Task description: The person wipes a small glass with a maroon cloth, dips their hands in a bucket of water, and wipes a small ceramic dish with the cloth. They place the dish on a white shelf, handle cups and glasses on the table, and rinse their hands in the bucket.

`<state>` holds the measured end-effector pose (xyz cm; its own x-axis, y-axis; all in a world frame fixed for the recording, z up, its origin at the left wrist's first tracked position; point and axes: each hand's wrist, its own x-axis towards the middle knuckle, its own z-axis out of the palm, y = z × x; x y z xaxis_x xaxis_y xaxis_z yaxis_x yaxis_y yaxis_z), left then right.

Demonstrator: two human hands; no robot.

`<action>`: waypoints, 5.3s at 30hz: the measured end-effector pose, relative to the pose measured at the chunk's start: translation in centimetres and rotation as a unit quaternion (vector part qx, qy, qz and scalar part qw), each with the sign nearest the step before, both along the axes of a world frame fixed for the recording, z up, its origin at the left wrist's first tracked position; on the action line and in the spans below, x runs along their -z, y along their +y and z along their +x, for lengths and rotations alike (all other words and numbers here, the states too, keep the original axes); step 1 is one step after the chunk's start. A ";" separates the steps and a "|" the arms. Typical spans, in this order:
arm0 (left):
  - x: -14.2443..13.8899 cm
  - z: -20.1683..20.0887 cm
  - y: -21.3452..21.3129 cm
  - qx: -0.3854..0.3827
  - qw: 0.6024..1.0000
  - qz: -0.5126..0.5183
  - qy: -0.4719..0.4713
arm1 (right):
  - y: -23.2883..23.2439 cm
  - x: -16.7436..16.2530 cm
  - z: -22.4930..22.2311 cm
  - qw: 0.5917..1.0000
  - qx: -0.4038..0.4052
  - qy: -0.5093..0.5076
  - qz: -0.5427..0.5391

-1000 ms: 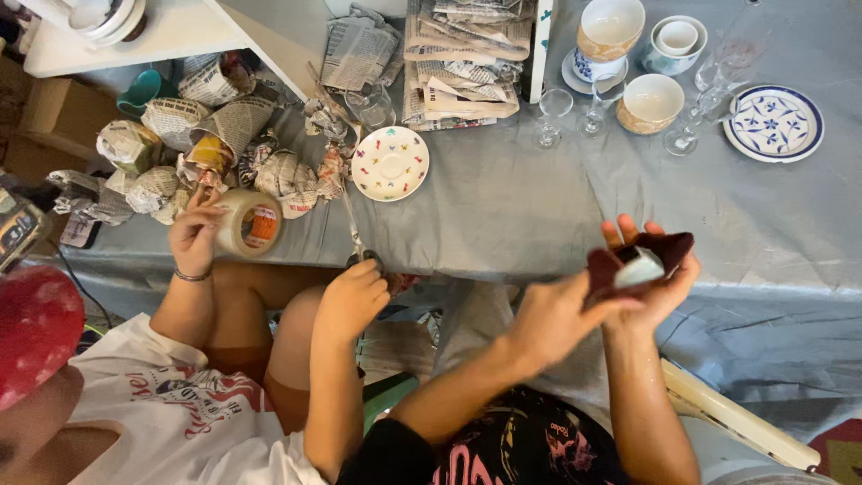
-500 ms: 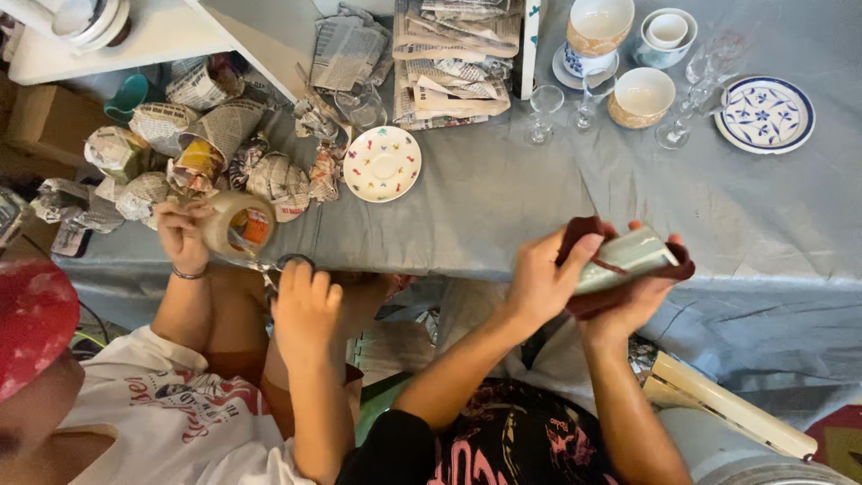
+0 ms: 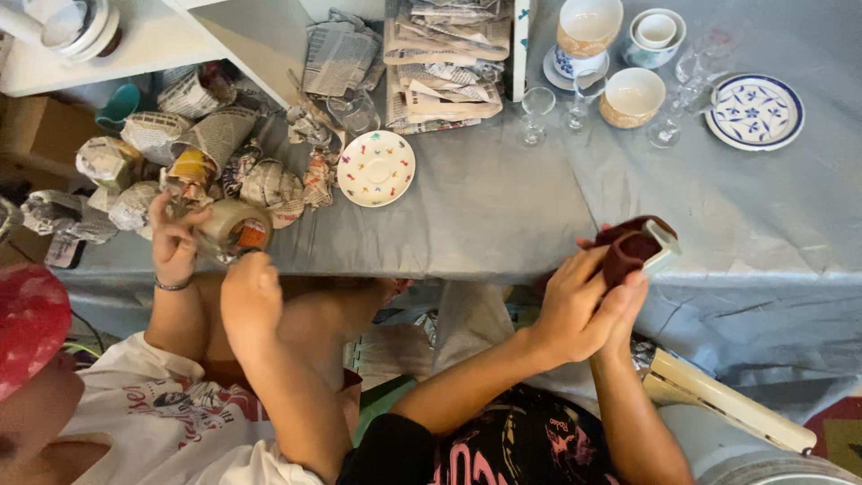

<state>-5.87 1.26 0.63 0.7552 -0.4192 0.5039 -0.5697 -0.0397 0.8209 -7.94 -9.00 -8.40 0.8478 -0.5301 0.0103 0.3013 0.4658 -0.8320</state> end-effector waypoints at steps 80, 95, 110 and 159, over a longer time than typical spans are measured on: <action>19.0 1.5 6.9 0.321 0.675 -0.438 0.499 | 1.0 0.4 -1.5 0.922 -0.223 0.250 -0.196; 9.8 6.2 5.3 -0.004 0.832 -0.332 0.444 | 0.8 -3.3 -2.3 0.816 -0.096 0.335 -0.461; 6.5 7.4 6.6 -0.045 0.963 -0.055 0.258 | -0.1 -1.4 -3.2 0.950 -0.084 0.152 -0.259; 0.1 15.2 16.8 -0.190 0.946 -0.195 0.174 | 18.1 -22.9 29.0 0.964 -0.248 -0.055 0.076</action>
<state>9.29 18.03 0.53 0.9627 0.0819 0.2577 -0.2679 0.1570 0.9506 21.08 9.08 14.46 0.9956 -0.0627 0.0695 0.0936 0.6892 -0.7185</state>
